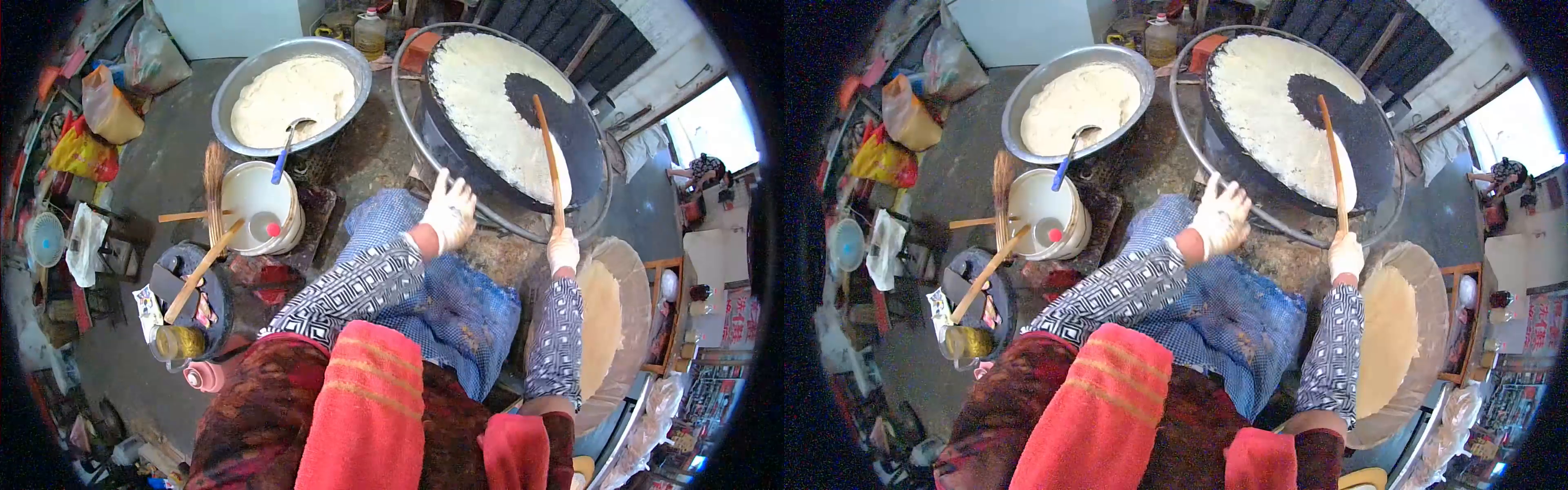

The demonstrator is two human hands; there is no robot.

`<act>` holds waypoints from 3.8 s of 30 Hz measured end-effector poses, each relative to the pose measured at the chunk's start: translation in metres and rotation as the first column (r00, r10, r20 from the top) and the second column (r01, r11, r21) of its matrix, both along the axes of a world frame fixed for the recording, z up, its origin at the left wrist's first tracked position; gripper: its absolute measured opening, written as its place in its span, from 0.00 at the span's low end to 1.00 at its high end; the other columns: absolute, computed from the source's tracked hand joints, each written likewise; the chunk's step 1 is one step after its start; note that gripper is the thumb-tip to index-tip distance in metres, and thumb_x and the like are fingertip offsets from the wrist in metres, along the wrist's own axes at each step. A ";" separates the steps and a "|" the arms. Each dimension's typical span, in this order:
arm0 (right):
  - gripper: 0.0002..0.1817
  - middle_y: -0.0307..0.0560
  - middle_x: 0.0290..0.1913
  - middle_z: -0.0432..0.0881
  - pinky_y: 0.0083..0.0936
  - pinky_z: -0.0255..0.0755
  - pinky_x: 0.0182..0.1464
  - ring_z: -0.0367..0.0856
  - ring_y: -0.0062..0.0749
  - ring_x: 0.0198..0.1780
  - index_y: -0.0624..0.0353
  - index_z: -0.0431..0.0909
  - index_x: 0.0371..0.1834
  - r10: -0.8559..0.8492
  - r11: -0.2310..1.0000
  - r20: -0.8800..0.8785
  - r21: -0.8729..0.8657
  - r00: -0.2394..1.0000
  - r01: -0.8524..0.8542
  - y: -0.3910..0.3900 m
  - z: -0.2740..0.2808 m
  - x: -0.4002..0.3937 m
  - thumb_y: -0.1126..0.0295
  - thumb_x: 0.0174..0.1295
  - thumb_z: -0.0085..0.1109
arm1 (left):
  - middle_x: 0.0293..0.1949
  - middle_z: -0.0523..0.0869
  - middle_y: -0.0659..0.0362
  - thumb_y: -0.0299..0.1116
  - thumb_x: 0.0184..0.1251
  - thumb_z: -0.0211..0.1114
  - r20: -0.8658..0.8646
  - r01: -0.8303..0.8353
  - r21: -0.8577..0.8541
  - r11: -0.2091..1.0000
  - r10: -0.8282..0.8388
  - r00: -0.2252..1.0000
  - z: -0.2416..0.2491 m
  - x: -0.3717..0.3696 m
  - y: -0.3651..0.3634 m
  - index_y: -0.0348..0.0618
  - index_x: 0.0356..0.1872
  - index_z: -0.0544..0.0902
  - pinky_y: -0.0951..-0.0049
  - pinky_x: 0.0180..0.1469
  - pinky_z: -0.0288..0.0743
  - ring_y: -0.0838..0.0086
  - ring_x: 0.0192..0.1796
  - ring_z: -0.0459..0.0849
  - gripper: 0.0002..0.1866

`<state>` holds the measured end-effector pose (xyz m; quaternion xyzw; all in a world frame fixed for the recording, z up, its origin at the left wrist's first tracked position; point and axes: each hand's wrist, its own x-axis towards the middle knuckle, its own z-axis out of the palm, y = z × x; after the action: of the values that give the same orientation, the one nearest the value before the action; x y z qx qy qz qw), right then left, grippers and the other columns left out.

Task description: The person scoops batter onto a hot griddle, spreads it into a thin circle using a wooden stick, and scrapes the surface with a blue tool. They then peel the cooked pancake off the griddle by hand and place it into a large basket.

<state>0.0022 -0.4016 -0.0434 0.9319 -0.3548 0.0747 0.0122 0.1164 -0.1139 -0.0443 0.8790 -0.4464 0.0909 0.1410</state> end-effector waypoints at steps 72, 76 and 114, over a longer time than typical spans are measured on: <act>0.19 0.64 0.31 0.81 0.52 0.69 0.36 0.80 0.62 0.36 0.53 0.74 0.35 -0.123 0.992 -0.031 -0.046 0.992 0.121 -0.015 -0.014 -0.050 0.49 0.69 0.44 | 0.71 0.65 0.62 0.47 0.67 0.53 0.166 -0.329 0.318 0.889 0.289 0.943 -0.026 0.087 0.035 0.51 0.67 0.69 0.39 0.73 0.34 0.65 0.74 0.59 0.28; 0.15 0.57 0.29 0.84 0.49 0.75 0.35 0.83 0.56 0.34 0.52 0.73 0.42 0.044 0.999 0.006 -0.030 0.999 -0.043 0.012 0.004 -0.041 0.53 0.68 0.45 | 0.69 0.68 0.58 0.50 0.63 0.58 0.208 -0.403 0.277 0.872 0.355 0.911 -0.016 0.093 0.031 0.46 0.64 0.72 0.38 0.72 0.39 0.65 0.73 0.60 0.30; 0.20 0.62 0.33 0.82 0.53 0.72 0.45 0.80 0.62 0.38 0.55 0.73 0.42 0.097 0.985 0.093 0.136 0.991 -0.109 0.028 0.019 -0.022 0.49 0.69 0.42 | 0.68 0.68 0.53 0.43 0.62 0.58 0.152 -0.370 0.178 0.912 0.346 0.926 -0.007 0.074 0.038 0.43 0.64 0.71 0.42 0.73 0.41 0.61 0.72 0.63 0.29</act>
<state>-0.0199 -0.3734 -0.0248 0.9434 -0.3109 0.0900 -0.0729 0.1901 -0.0758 -0.0513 0.9488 -0.2918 0.1208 0.0049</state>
